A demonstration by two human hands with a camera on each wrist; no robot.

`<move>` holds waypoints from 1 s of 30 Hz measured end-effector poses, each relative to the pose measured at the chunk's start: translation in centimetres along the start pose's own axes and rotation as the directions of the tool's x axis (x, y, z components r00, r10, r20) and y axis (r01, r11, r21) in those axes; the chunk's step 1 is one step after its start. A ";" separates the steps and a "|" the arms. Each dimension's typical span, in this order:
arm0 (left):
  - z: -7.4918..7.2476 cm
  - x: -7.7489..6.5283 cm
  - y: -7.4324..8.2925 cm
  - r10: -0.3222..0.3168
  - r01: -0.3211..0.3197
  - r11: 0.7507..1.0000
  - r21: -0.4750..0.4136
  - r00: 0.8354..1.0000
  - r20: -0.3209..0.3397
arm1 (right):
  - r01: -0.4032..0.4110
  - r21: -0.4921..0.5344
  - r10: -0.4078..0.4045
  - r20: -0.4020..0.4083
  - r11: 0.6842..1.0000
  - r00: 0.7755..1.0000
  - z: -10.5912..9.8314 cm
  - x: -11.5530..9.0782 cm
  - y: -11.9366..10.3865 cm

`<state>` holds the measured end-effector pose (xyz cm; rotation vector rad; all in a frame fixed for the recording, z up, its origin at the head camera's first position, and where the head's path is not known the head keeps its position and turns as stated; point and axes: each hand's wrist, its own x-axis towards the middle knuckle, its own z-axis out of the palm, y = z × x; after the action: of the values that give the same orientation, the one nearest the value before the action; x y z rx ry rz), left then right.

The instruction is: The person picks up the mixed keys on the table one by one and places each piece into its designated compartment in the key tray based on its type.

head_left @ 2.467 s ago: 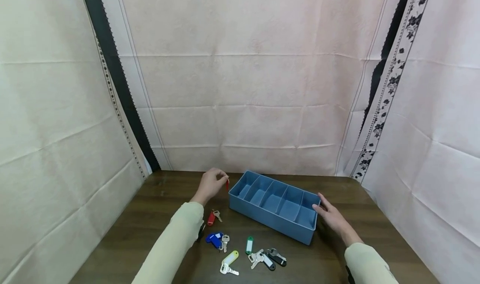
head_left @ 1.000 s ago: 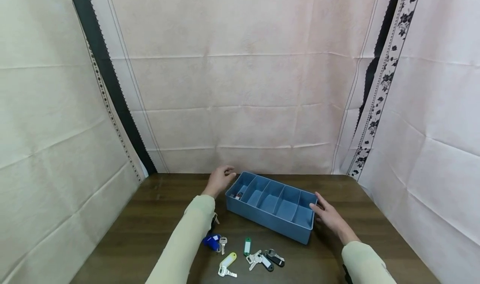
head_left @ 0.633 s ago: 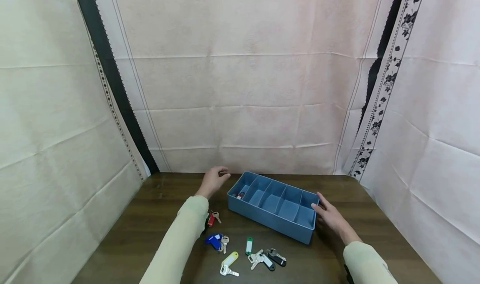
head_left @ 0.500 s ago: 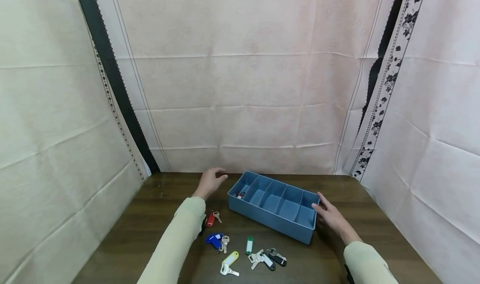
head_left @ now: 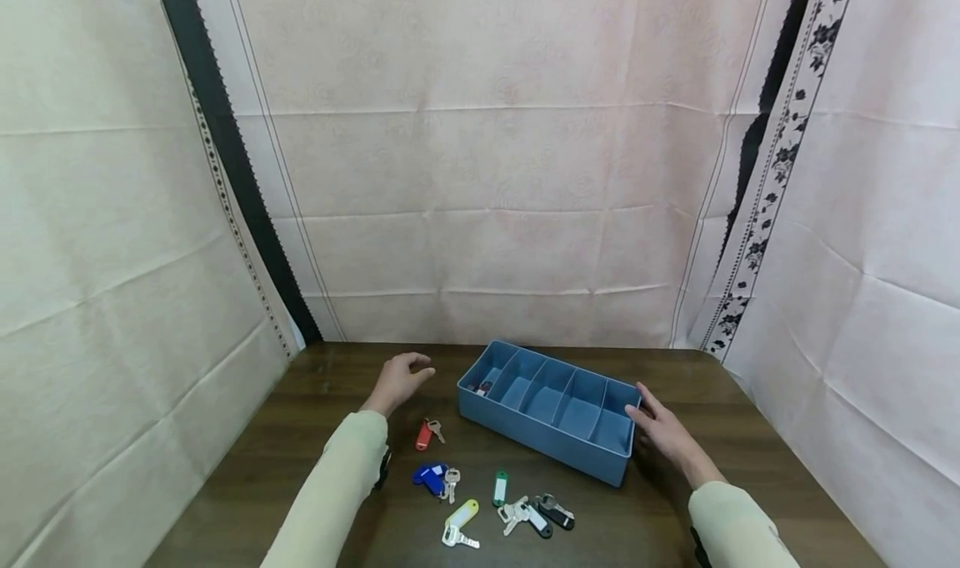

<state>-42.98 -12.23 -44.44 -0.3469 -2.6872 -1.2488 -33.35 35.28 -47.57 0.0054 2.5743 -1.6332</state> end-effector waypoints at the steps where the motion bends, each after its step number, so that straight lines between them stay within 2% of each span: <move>1: 0.0 -0.2 -0.4 -0.008 0.008 1.000 0.002 1.000 0.005 | 0.003 0.004 -0.003 0.001 1.000 1.000 0.0 0.0 0.0; 6: 0.1 -1.0 -2.2 -0.047 0.047 0.999 -0.006 0.998 0.041 | 0.017 0.006 -0.017 0.007 1.000 1.000 -0.1 0.2 0.2; 10: 0.3 -1.6 -3.0 -0.064 0.064 0.998 0.003 0.995 0.075 | 0.021 0.011 -0.021 0.003 1.000 1.000 -0.1 0.2 0.3; 25: 1.6 -3.1 -4.7 -0.103 0.101 0.995 0.017 0.980 0.171 | 0.008 0.001 -0.008 -0.004 1.000 1.000 0.0 0.2 0.5; 30: 1.7 -3.3 -5.0 -0.108 0.106 0.994 0.025 0.979 0.173 | 0.002 0.003 -0.002 -0.003 1.000 1.000 0.0 0.3 0.3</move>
<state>-41.28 -14.49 -49.98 -0.3275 -2.8971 -1.2814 -33.61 35.40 -47.90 0.0052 2.5744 -1.6390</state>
